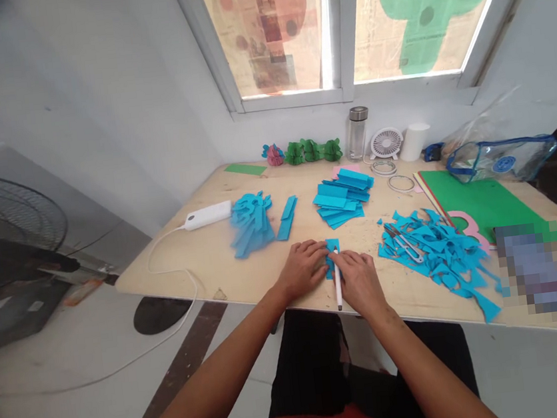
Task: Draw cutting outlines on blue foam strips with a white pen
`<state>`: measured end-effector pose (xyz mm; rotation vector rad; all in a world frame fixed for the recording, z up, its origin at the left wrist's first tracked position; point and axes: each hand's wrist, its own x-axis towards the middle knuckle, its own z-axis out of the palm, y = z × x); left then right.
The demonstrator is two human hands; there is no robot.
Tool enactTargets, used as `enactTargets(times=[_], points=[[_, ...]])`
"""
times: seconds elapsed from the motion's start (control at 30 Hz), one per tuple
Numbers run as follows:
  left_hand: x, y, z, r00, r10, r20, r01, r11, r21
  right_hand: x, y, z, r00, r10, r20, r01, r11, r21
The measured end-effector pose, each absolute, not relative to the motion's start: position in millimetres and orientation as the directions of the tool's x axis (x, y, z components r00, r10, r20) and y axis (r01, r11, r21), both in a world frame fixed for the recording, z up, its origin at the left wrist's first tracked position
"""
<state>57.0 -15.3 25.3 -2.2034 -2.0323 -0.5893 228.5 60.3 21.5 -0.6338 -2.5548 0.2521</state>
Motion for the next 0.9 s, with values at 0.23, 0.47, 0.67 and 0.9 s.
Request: enactTargets(times=[0.23,0.47,0.67,0.9], points=[[58.1,-16.2,27.0,0.038,0.950,0.310,0.979,-0.097,0.177,228.1,61.3,21.9,-0.775,0.476,0.415,0.392,0.878,-0.275],[56.0,-15.3,26.8,0.026,0.949,0.313,0.972,-0.097,0.215,228.5,60.4,19.8,-0.771,0.494,0.402,0.392,0.865,-0.312],[53.8,-14.4,27.4,0.039,0.946,0.322,0.967,-0.117,0.226,223.2,72.7,32.9,-0.660,0.665,0.349,0.318,0.668,-0.672],[51.1,-14.9,29.5,0.055,0.946,0.320,0.965,-0.133,0.226,191.4,102.0,37.9,-0.445,0.877,0.182,0.186,0.289,-0.939]])
